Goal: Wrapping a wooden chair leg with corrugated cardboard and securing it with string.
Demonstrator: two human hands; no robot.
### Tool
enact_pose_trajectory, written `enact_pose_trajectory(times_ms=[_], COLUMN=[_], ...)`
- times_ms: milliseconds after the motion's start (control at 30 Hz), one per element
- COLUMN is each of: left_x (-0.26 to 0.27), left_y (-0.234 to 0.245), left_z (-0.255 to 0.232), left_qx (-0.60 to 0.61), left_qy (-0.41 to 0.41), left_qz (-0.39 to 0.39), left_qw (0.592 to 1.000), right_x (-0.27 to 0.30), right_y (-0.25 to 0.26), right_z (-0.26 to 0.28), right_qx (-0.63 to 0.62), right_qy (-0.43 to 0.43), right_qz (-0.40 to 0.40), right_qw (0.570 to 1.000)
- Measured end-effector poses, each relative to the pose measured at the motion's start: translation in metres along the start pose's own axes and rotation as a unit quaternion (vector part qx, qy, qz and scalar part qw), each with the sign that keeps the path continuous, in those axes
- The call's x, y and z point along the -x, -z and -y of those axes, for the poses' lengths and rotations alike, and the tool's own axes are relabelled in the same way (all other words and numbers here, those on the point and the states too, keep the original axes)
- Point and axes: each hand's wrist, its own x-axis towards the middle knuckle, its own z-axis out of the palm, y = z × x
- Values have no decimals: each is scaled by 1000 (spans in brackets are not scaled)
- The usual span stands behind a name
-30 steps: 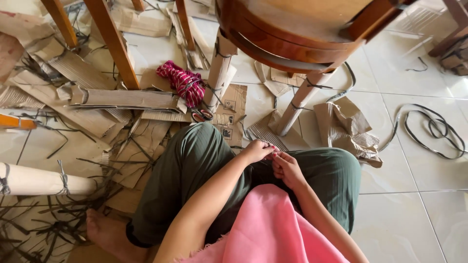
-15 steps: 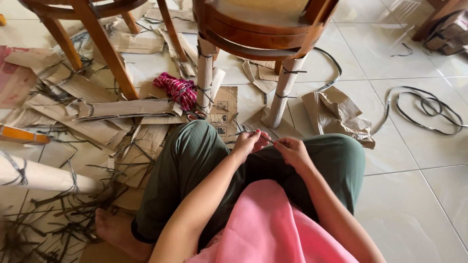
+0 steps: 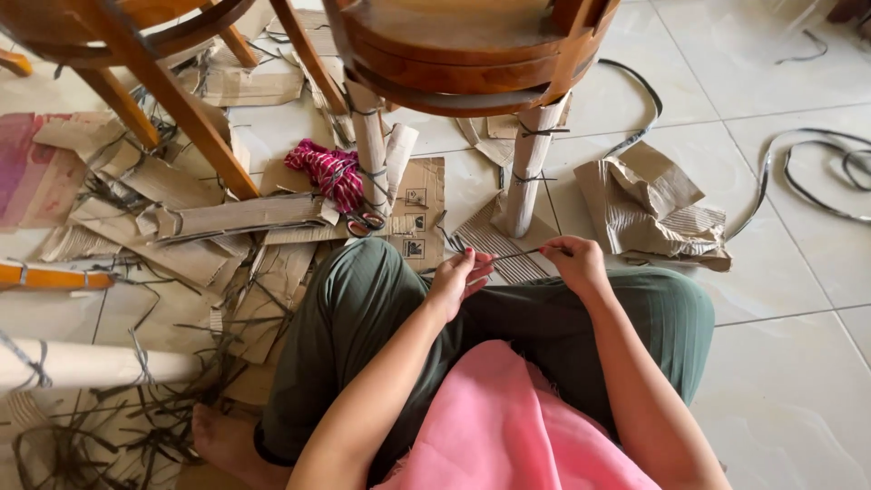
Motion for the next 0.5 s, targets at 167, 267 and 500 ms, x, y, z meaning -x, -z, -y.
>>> enact_pose_trajectory(times_ms=[167, 267, 500], left_x=[-22, -42, -83], left_y=[2, 6, 12], left_z=[21, 27, 39], left_qx=[-71, -110, -221], left_qy=[40, 59, 73], left_qz=[-3, -10, -15], left_qw=[997, 992, 972], right_x=[-28, -52, -102], right_y=[3, 6, 6], right_z=[-57, -81, -113], right_qx=[60, 67, -18], right_qy=[-28, -45, -49], right_qz=[-111, -170, -266], right_qw=[992, 982, 962])
